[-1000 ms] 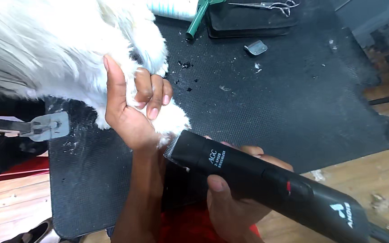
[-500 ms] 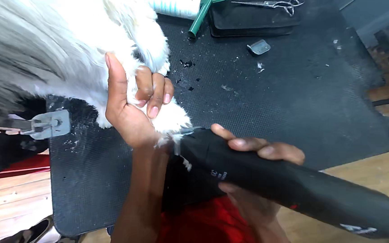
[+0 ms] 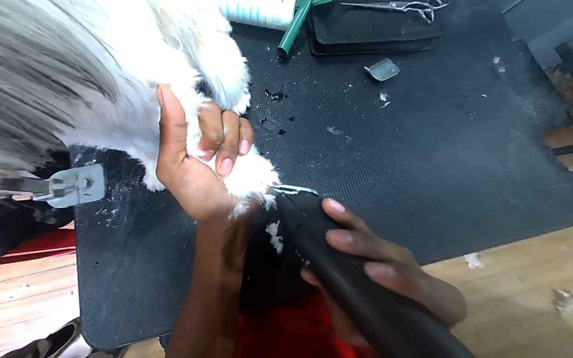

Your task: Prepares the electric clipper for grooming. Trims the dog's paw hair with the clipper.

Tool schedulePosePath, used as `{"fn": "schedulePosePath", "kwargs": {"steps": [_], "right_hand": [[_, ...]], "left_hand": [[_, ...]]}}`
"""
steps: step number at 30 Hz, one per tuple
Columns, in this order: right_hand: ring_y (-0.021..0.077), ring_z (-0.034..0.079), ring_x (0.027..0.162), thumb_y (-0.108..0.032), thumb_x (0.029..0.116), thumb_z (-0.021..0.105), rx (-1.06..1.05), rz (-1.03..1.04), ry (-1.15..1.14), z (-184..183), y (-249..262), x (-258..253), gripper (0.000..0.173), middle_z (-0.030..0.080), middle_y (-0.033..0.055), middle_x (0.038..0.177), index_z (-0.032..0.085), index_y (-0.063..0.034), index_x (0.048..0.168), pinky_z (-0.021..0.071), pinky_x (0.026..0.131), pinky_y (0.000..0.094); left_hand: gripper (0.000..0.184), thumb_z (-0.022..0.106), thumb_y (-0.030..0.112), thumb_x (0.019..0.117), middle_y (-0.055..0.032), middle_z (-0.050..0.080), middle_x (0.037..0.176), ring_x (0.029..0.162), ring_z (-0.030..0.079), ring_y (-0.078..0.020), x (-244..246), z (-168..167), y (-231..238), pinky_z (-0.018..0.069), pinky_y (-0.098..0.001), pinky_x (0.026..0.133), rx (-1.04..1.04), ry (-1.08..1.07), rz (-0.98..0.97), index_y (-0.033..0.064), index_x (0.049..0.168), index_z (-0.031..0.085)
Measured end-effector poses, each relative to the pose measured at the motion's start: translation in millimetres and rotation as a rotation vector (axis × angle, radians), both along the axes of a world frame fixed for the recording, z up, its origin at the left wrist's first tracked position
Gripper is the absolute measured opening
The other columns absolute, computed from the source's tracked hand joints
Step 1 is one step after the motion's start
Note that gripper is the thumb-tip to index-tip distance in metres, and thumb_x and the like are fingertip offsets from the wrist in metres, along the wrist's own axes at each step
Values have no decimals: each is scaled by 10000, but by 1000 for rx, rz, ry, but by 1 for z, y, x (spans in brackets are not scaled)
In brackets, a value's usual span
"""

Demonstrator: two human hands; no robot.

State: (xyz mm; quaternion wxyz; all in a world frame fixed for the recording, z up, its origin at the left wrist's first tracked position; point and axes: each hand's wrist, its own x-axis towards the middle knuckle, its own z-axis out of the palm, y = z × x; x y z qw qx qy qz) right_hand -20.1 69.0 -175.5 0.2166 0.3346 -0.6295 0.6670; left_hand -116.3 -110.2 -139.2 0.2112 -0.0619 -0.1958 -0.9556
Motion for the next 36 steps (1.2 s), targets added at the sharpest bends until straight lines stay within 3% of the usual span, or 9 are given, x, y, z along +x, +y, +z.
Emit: {"fn": "schedulePosePath", "kwargs": {"steps": [4,9,15,21,26,28,30,34,36], "right_hand": [[345,608,1300,-32,852,805,-50,27,-35,2,-6,-6,526,683,64,1314,588,-131,1320,544,1098,521],[363,639,1247,-5,851,782,-186,98,-128,12,-13,-14,488,708,117,1227,561,-114,1272,550,1085,515],[362,637,1252,9,844,784,-157,82,-109,13,-13,-19,542,707,125,1234,514,-122,1295,545,1098,496],[399,643,1221,48,788,823,-202,120,-107,11,-10,-26,575,684,132,1236,547,-128,1261,545,1079,567],[373,623,1260,-88,876,792,-397,325,-434,14,2,-17,534,671,148,1290,553,-125,1353,498,1112,552],[374,651,1217,-134,864,815,-468,244,-462,13,7,-12,532,682,139,1254,566,-131,1334,532,1070,564],[339,698,1126,-144,852,831,-466,32,-445,13,5,-5,484,696,101,1172,571,-153,1261,585,1006,545],[143,726,853,-206,805,880,-446,-415,-501,16,-12,6,471,704,9,990,578,-176,1166,654,709,312],[126,731,833,-199,794,886,-456,-459,-537,18,-20,8,479,716,1,981,585,-182,1166,654,674,291]], "left_hand": [[574,130,424,1113,37,345,497,422,401,-110,1,0,1,433,-252,489,-20,-13,9,119,773,477],[595,112,425,1111,32,350,489,417,413,-119,0,1,-2,443,-261,486,-19,-3,0,112,766,483],[592,125,428,1112,31,349,488,413,405,-114,1,2,0,436,-258,477,-15,-14,15,112,758,479],[590,104,420,1111,34,348,484,411,409,-112,1,2,-2,443,-256,484,-28,-17,-3,110,788,488],[603,102,434,1107,29,360,495,425,423,-125,1,-2,-7,459,-275,507,-42,19,-63,101,794,495],[578,125,424,1111,32,360,503,430,417,-119,1,-3,-6,452,-269,505,-40,21,-40,104,807,499],[556,148,424,1113,32,355,513,433,412,-113,2,-2,-4,442,-260,497,-3,23,-23,101,830,502],[546,159,404,1117,33,357,514,434,413,-109,2,-1,-2,444,-256,494,-9,23,-26,90,832,503],[564,158,412,1116,32,352,507,430,408,-112,2,-1,-2,437,-256,490,-25,20,-25,96,791,494]]}}
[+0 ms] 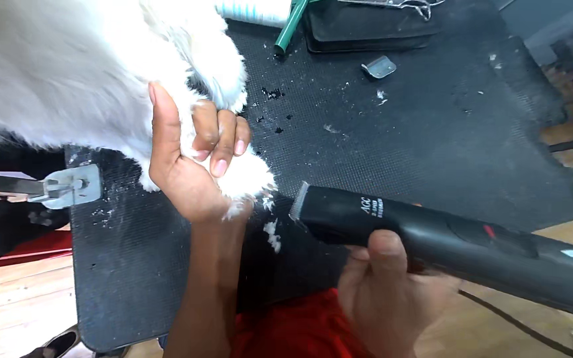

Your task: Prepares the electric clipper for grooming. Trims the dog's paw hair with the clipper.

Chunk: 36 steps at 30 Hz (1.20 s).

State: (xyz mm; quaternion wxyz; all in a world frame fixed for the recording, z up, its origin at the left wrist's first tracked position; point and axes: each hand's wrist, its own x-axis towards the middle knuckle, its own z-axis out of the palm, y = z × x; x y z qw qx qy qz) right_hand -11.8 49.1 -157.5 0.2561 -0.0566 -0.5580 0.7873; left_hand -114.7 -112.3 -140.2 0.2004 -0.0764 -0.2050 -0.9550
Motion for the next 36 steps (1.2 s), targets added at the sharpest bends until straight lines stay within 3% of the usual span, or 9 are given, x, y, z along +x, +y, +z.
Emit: {"fn": "schedulePosePath", "kwargs": {"steps": [2,4,26,33,36], "right_hand": [[149,746,837,-170,800,879,-49,6,-16,4,-7,0,473,726,18,979,579,-173,1166,664,675,316],[165,755,832,-149,815,864,-92,23,-21,8,-13,-2,437,737,35,973,597,-162,1161,669,678,332],[138,756,792,-133,827,848,-127,45,-35,17,-36,-6,315,754,34,913,673,-148,1088,663,668,302],[45,711,898,-206,834,852,32,11,67,10,-45,-2,372,724,-61,982,644,-204,1142,625,774,223],[77,714,917,-189,836,854,68,52,144,6,-46,-3,373,707,-50,984,606,-187,1114,631,843,268]], "left_hand": [[578,157,422,1115,31,348,501,427,400,-117,0,0,-1,429,-259,486,-7,-5,1,100,770,490],[568,145,427,1113,35,350,507,427,408,-113,0,-1,-2,441,-260,490,-6,8,-2,94,826,505],[595,95,434,1107,26,352,503,433,425,-131,0,-5,-9,454,-281,506,4,63,-57,109,785,476],[620,75,453,1095,30,388,530,452,447,-114,1,-7,-7,469,-273,517,33,77,-75,84,874,522],[625,67,431,1098,25,378,530,466,442,-121,0,-10,-10,457,-272,536,-20,96,-93,91,817,511]]}}
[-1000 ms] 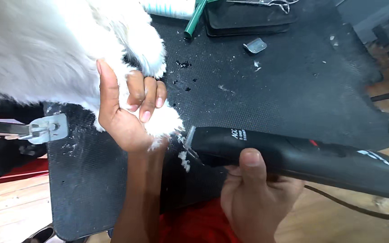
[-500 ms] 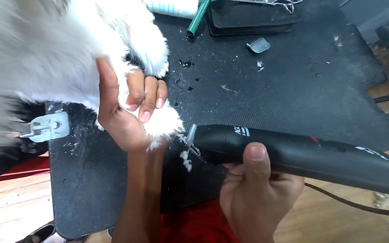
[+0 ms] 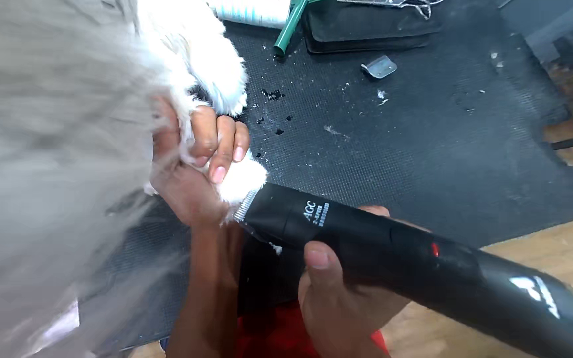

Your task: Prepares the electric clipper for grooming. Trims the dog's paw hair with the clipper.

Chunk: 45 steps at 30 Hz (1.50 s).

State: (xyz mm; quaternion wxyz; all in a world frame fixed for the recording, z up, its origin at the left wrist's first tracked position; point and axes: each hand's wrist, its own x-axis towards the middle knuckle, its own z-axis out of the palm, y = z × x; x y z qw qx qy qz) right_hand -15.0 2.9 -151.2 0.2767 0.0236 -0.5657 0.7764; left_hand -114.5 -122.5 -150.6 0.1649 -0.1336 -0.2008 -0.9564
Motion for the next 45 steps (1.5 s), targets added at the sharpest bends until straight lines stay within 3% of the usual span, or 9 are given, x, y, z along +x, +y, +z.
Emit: {"fn": "schedulePosePath", "kwargs": {"steps": [3,7,11,17,22,27,31,38,45], "right_hand": [[145,717,1039,-177,868,825,44,95,64,-3,2,-2,383,710,-29,1088,582,-193,1163,610,981,360],[214,710,1109,-154,891,799,-49,153,113,-7,5,-4,365,717,15,1133,581,-178,1183,580,1031,432],[115,705,1020,-164,881,812,-14,30,109,-9,10,-5,341,694,-49,1053,599,-193,1145,605,972,344],[90,709,970,-154,860,830,97,38,62,0,4,-11,361,691,-55,1022,573,-191,1110,628,904,291],[65,712,960,-156,885,801,-26,49,-6,8,-1,-17,332,730,-52,1035,633,-190,1169,618,846,247],[20,696,890,-199,868,823,88,-66,-21,5,9,-16,322,708,-92,979,630,-219,1124,610,769,193],[26,703,897,-171,889,800,82,10,12,7,4,-14,294,715,-78,976,625,-189,1124,618,780,203],[42,708,941,-140,891,794,111,102,39,16,-10,-25,312,721,-71,1017,623,-158,1152,623,839,227],[130,716,940,-159,847,835,175,-31,68,6,3,-12,371,684,-34,988,561,-172,1095,642,879,323]], "left_hand": [[612,80,398,1100,25,378,522,475,452,-129,-1,-3,-4,462,-281,557,-52,38,-27,95,776,502],[595,116,403,1100,19,419,546,496,474,-124,-1,-3,-3,470,-282,574,-5,57,-58,84,818,532],[636,97,467,1097,28,389,525,453,440,-113,2,5,8,455,-261,518,81,-41,21,93,802,519],[664,63,484,1090,20,365,520,447,423,-126,0,3,4,443,-277,508,60,-14,7,84,800,506],[582,137,378,1109,24,440,568,516,480,-102,6,3,5,478,-253,594,21,27,-17,88,800,536],[567,171,362,1116,34,430,547,491,470,-92,5,4,8,471,-235,563,42,-8,31,93,768,529],[566,140,386,1100,22,431,572,496,461,-113,3,1,3,460,-258,549,71,21,-9,79,836,535],[596,120,387,1106,44,438,576,550,483,-91,4,3,3,465,-242,617,-22,8,20,115,768,530],[593,107,397,1109,12,447,570,530,509,-137,1,1,1,518,-304,631,-32,-12,63,93,821,527]]}}
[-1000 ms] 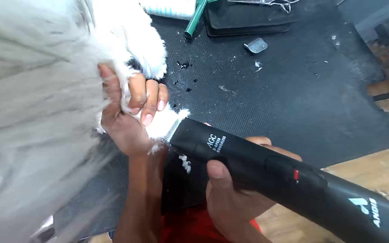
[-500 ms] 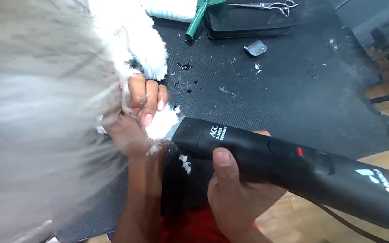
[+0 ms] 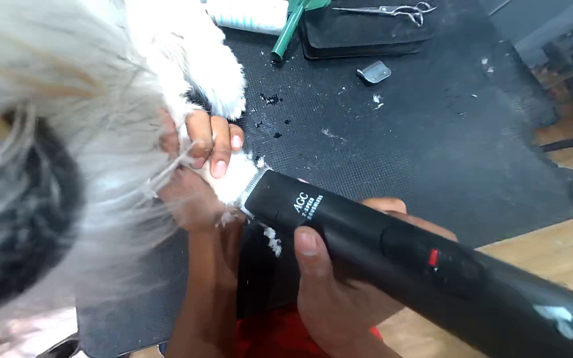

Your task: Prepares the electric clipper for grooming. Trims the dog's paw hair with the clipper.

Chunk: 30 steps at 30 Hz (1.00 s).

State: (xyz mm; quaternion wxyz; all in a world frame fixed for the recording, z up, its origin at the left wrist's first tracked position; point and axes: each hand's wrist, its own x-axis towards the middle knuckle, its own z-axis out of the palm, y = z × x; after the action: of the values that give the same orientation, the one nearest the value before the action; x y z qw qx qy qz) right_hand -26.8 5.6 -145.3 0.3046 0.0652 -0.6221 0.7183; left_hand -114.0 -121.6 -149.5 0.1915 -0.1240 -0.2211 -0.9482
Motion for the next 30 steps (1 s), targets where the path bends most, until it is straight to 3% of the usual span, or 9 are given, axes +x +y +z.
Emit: {"fn": "schedulePosePath", "kwargs": {"steps": [4,9,13,16,20,23,25,28,30], "right_hand": [[242,727,1042,-119,787,884,-10,46,30,-5,-7,1,442,716,41,1063,592,-118,1118,633,957,421],[374,705,1102,-49,757,890,-78,187,181,-8,-5,-6,520,695,95,1133,613,-104,1194,604,995,585],[342,705,1117,-73,770,875,26,68,177,-5,5,1,502,691,66,1128,581,-136,1172,639,953,519],[317,716,1094,-99,760,890,39,10,166,-12,-1,1,532,689,47,1113,556,-156,1170,646,947,490],[344,607,1287,-26,779,866,67,278,131,-33,12,15,535,643,98,1307,596,-107,1233,553,1078,527],[404,640,1231,20,722,889,69,272,254,-12,10,1,510,677,118,1224,600,-70,1132,587,1027,590],[374,667,1197,-12,730,886,167,188,270,-4,15,2,506,685,98,1195,594,-72,1139,625,984,547],[354,664,1208,-22,717,892,218,101,305,-13,16,4,587,671,82,1213,578,-98,1207,632,975,526],[356,646,1236,-14,708,895,212,114,340,-16,9,0,609,661,87,1232,561,-97,1210,619,997,529]], "left_hand": [[609,59,432,1104,17,362,520,492,464,-150,-1,6,6,510,-314,617,-25,-90,90,125,764,461],[601,29,430,1100,10,390,565,585,501,-155,-2,-2,2,519,-321,741,-112,-58,85,143,788,454],[594,53,432,1103,13,383,535,563,509,-164,-3,2,3,533,-339,748,-95,-144,131,149,768,454],[558,21,418,1101,16,377,620,655,499,-142,8,3,7,502,-304,801,-170,-160,101,157,825,430],[626,39,448,1099,-4,386,521,553,509,-185,-9,-5,2,534,-359,735,-130,-80,168,142,726,439],[633,42,452,1096,-10,424,545,585,538,-187,-9,-9,-3,537,-365,751,-142,-32,113,135,752,470],[601,21,447,1095,4,404,596,641,522,-164,2,-2,2,512,-324,790,-157,-102,96,155,788,447],[614,29,448,1096,2,402,550,596,533,-174,-1,3,7,534,-343,766,-119,-147,149,146,770,453],[582,9,427,1098,12,413,627,685,527,-143,13,7,14,501,-298,812,-217,-186,129,168,781,423]]}}
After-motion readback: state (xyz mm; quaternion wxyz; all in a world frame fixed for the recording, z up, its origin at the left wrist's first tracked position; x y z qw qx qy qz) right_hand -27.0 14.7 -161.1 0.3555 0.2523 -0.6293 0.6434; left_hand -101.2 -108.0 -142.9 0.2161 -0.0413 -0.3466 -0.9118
